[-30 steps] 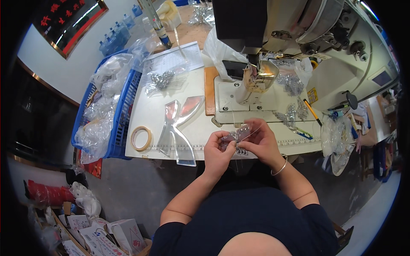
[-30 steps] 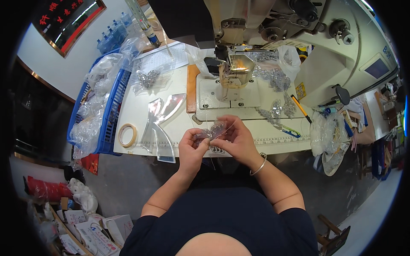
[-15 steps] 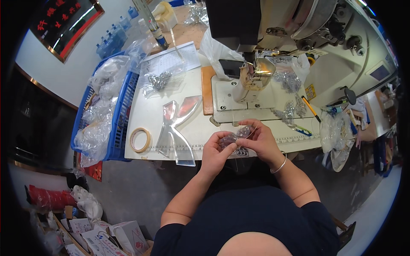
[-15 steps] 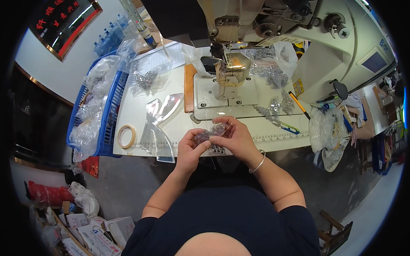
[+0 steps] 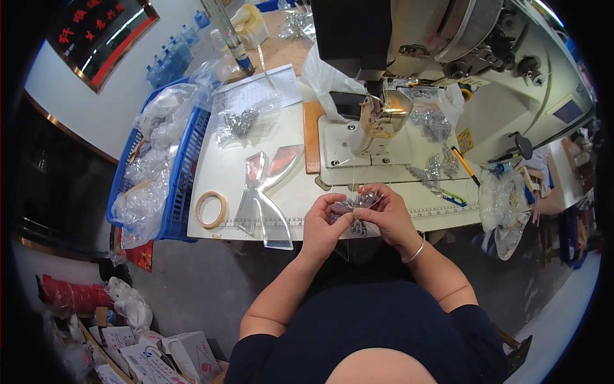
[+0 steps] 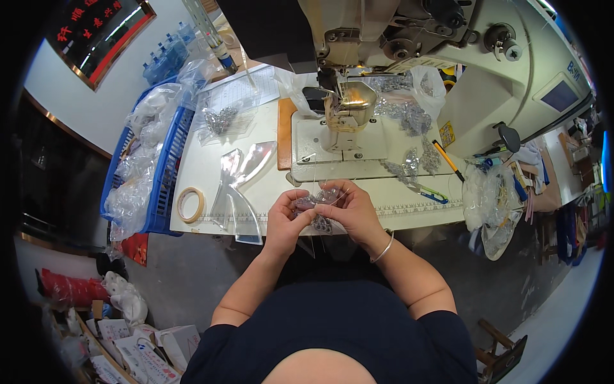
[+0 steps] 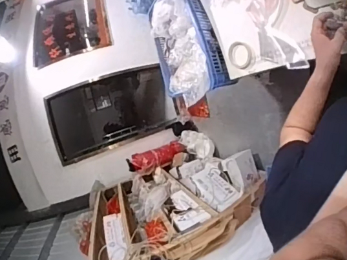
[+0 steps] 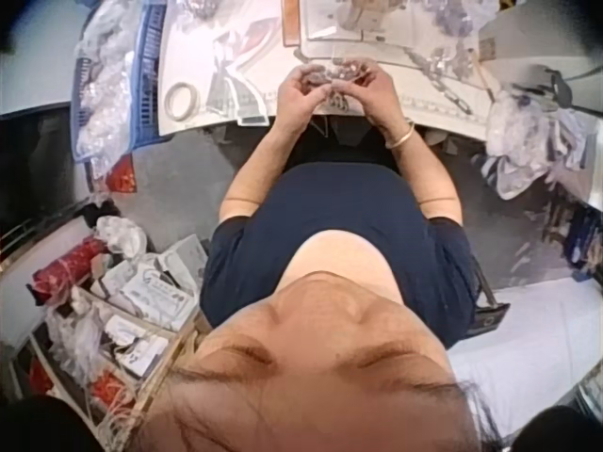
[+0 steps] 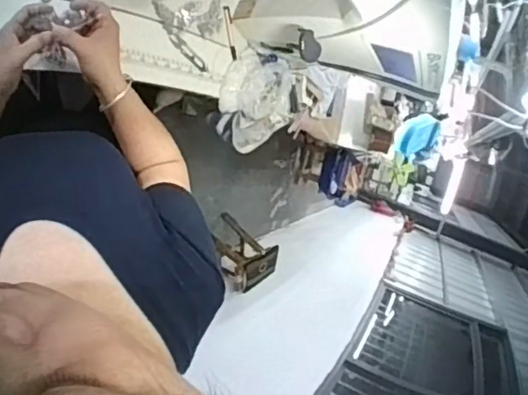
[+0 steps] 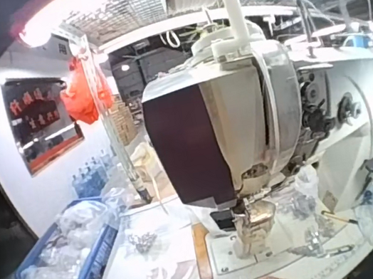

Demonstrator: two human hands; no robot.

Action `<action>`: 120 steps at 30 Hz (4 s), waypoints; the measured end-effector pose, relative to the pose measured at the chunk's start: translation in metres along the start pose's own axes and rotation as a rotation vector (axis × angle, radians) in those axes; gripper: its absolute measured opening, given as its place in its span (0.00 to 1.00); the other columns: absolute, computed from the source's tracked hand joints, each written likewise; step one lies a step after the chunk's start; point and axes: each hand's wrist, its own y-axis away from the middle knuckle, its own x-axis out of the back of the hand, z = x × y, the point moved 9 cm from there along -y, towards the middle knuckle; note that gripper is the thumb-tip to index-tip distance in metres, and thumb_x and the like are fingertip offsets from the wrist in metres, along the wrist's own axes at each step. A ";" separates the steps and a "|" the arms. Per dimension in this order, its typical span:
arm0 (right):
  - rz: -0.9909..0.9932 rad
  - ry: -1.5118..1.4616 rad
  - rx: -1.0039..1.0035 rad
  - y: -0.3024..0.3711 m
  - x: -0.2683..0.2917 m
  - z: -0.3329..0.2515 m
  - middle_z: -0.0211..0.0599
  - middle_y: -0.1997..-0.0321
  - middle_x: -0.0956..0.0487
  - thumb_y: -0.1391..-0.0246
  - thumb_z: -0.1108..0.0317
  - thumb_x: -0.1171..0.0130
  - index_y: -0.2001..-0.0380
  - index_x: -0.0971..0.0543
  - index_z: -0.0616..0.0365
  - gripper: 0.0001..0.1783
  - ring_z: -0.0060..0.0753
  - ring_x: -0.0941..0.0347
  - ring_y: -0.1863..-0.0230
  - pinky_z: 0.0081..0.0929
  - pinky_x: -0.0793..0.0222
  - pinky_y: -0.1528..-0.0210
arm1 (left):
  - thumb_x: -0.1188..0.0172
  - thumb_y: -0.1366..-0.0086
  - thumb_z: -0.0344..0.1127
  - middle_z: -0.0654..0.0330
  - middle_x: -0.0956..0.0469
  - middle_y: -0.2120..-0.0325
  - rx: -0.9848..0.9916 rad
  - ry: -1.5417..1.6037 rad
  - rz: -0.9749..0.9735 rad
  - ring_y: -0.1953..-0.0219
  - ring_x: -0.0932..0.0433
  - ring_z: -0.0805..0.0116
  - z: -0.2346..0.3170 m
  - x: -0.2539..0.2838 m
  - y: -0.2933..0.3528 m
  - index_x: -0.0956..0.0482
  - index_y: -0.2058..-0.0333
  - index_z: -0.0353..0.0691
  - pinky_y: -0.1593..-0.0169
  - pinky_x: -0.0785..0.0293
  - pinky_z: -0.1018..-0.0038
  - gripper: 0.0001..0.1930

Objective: The person sews small, silver, star-shaped decorations onto clear plastic sheets using a sewing machine. They repeatedly pick up a decoration, position it on the plastic, and guide it under the needle to stitch it in place. After sewing, they use scissors to trim the excess thread and place the finished item on the table.

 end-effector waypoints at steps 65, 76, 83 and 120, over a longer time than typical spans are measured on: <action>-0.202 1.065 0.180 0.006 -0.002 -0.072 0.36 0.74 0.20 0.61 0.69 0.32 0.75 0.18 0.60 0.08 0.32 0.25 0.70 0.26 0.31 0.65 | 0.40 0.49 0.28 0.66 0.28 0.78 0.059 -0.518 -0.418 0.74 0.31 0.80 0.008 -0.035 -0.026 0.24 0.58 0.35 0.67 0.33 0.82 0.17; -0.153 1.150 0.291 0.012 0.016 -0.081 0.38 0.73 0.20 0.58 0.69 0.35 0.75 0.20 0.61 0.07 0.30 0.24 0.70 0.25 0.31 0.63 | 0.39 0.51 0.33 0.64 0.25 0.76 0.139 -0.769 -0.550 0.73 0.28 0.78 0.016 -0.054 -0.044 0.23 0.65 0.34 0.68 0.30 0.79 0.14; 0.019 0.859 0.263 0.012 0.032 -0.097 0.36 0.75 0.21 0.56 0.69 0.36 0.74 0.21 0.63 0.08 0.23 0.26 0.71 0.21 0.32 0.65 | 0.35 0.48 0.34 0.61 0.23 0.69 0.017 -0.326 -0.779 0.64 0.25 0.74 0.031 -0.071 -0.048 0.27 0.59 0.34 0.55 0.30 0.77 0.19; 0.316 0.760 0.586 -0.075 0.022 -0.184 0.32 0.84 0.26 0.59 0.68 0.41 0.83 0.22 0.63 0.08 0.24 0.32 0.78 0.23 0.38 0.71 | 0.39 0.43 0.39 0.63 0.24 0.67 0.255 -0.161 -0.648 0.68 0.24 0.73 0.153 -0.085 -0.176 0.28 0.52 0.46 0.63 0.24 0.71 0.19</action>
